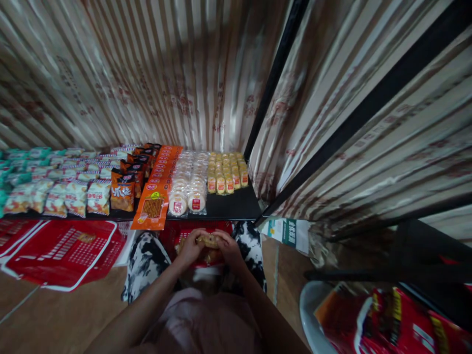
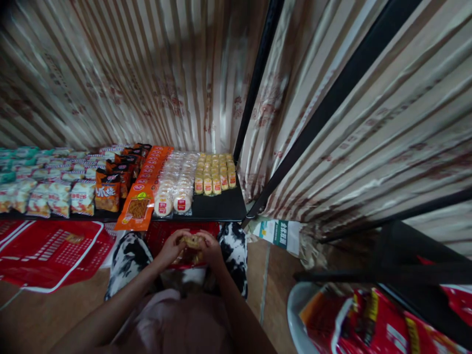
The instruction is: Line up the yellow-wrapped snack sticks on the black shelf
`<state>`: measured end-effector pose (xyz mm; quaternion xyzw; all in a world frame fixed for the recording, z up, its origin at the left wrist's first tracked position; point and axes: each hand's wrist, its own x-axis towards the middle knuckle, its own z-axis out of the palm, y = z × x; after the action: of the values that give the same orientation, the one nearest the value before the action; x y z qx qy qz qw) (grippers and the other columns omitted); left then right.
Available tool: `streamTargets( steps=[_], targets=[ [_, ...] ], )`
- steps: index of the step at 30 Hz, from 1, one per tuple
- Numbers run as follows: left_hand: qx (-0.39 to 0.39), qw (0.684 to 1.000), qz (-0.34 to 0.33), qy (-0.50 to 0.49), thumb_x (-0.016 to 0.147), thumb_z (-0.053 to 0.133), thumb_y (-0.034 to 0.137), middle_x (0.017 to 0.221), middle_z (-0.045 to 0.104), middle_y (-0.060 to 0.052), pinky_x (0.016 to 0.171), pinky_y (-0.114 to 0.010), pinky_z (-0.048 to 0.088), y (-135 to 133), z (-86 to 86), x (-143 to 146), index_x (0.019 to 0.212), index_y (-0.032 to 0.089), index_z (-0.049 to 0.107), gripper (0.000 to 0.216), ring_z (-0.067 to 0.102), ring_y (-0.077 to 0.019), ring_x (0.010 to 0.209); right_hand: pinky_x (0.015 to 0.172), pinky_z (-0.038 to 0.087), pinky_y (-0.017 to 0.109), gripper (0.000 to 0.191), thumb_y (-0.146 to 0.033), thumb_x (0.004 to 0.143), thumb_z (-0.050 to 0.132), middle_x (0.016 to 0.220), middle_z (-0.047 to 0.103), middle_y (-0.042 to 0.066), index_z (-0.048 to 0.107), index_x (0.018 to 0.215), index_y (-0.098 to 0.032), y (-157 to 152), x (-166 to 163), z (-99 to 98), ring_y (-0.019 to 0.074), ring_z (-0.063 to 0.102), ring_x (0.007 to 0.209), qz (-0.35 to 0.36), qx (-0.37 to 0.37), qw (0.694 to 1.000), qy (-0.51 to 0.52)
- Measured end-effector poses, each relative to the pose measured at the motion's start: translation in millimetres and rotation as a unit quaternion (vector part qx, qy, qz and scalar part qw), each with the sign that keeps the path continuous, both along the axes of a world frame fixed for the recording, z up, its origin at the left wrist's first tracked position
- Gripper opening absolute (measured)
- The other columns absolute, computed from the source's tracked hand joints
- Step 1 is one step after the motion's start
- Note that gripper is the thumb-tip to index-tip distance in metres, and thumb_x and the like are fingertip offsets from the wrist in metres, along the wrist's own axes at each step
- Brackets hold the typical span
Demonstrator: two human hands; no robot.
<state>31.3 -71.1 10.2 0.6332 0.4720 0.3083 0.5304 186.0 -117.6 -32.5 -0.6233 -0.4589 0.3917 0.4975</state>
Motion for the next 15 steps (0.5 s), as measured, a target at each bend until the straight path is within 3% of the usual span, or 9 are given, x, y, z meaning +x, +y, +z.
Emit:
streamTargets(
  steps=[3,6,11,15],
  targets=[
    [-0.020,1.000,-0.018,-0.016,0.063,0.049,0.005,0.109,0.059,-0.008,0.097,-0.034,0.037,2,10.9,4,0.084,0.016,0.064,0.027,0.053,-0.0202,0.106,0.086,0.047,0.035,0.031,-0.041,0.075,0.051,0.095,0.069,0.007,0.068,0.091,-0.020,-4,4,4.8,0.0204,0.062,0.091,0.010,-0.035,0.999,0.037],
    [-0.054,0.997,-0.034,-0.038,0.065,0.052,0.010,0.110,0.060,-0.008,0.096,-0.033,0.038,4,17.4,7,0.089,0.015,0.063,0.027,0.053,-0.0210,0.106,0.085,0.047,0.036,0.033,-0.043,0.077,0.050,0.095,0.069,0.008,0.068,0.090,-0.019,-8,7,7.4,0.0215,0.063,0.090,0.011,-0.051,0.997,0.062],
    [-0.077,0.994,-0.054,-0.055,0.067,0.055,0.016,0.107,0.062,-0.008,0.094,-0.033,0.039,7,17.4,12,0.098,0.015,0.062,0.032,0.055,-0.0209,0.103,0.074,0.050,0.034,0.041,-0.042,0.071,0.058,0.091,0.069,0.007,0.062,0.104,-0.019,-15,12,4.5,0.0206,0.065,0.079,0.024,-0.090,0.987,0.134],
    [-0.077,0.995,-0.048,-0.036,0.068,0.055,0.021,0.099,0.064,-0.007,0.085,-0.031,0.043,12,14.8,20,0.098,0.014,0.061,0.030,0.058,-0.0196,0.091,0.066,0.049,0.030,0.045,-0.047,0.072,0.057,0.078,0.068,0.004,0.060,0.106,-0.018,-19,15,11.6,0.0184,0.064,0.071,0.041,-0.093,0.986,0.130]
  ],
)
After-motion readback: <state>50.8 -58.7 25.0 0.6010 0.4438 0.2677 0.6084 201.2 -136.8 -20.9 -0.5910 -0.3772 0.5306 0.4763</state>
